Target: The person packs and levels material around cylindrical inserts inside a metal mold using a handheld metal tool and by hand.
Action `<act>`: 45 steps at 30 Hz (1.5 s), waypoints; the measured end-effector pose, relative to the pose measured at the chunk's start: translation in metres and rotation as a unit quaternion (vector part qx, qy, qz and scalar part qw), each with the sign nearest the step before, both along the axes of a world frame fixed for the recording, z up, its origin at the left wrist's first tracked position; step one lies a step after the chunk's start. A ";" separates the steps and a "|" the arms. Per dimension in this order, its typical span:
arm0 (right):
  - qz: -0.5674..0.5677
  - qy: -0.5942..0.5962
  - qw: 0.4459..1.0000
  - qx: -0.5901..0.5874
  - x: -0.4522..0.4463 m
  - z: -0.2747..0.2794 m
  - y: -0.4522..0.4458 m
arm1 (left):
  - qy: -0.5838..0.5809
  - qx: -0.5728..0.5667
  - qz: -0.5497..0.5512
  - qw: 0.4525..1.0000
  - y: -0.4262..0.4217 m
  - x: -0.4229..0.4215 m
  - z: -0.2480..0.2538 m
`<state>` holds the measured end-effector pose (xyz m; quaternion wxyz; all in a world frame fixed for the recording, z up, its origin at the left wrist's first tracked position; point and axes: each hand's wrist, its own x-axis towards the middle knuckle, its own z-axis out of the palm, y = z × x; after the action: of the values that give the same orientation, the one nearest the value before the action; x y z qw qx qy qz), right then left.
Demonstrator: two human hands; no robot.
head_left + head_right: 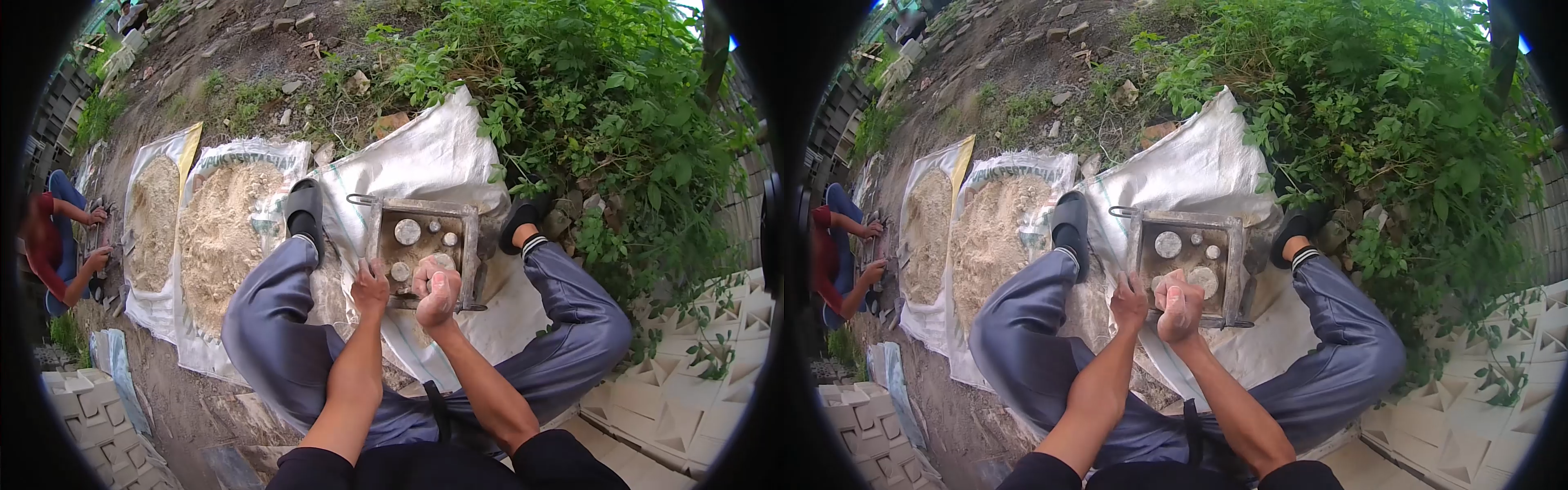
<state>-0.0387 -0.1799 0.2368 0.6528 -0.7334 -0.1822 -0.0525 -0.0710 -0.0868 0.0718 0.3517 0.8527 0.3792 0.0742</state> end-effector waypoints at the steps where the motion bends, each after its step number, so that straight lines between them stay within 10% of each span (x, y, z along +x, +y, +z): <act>1: -0.028 0.016 0.998 0.049 -0.002 0.002 -0.002 | 0.014 -0.042 -0.010 0.999 0.004 0.003 0.002; 14: 0.028 0.056 0.997 0.050 0.004 -0.023 0.011 | -0.021 -0.321 -0.059 0.945 0.045 0.001 -0.057; 45: -0.048 0.047 0.996 0.063 -0.009 -0.013 -0.047 | 0.032 -0.274 -0.061 0.959 0.043 0.001 -0.029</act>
<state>-0.0472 -0.2272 0.2236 0.7022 -0.7005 -0.1122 -0.0610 -0.0702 -0.0434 0.0432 0.5636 0.7468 0.3433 -0.0818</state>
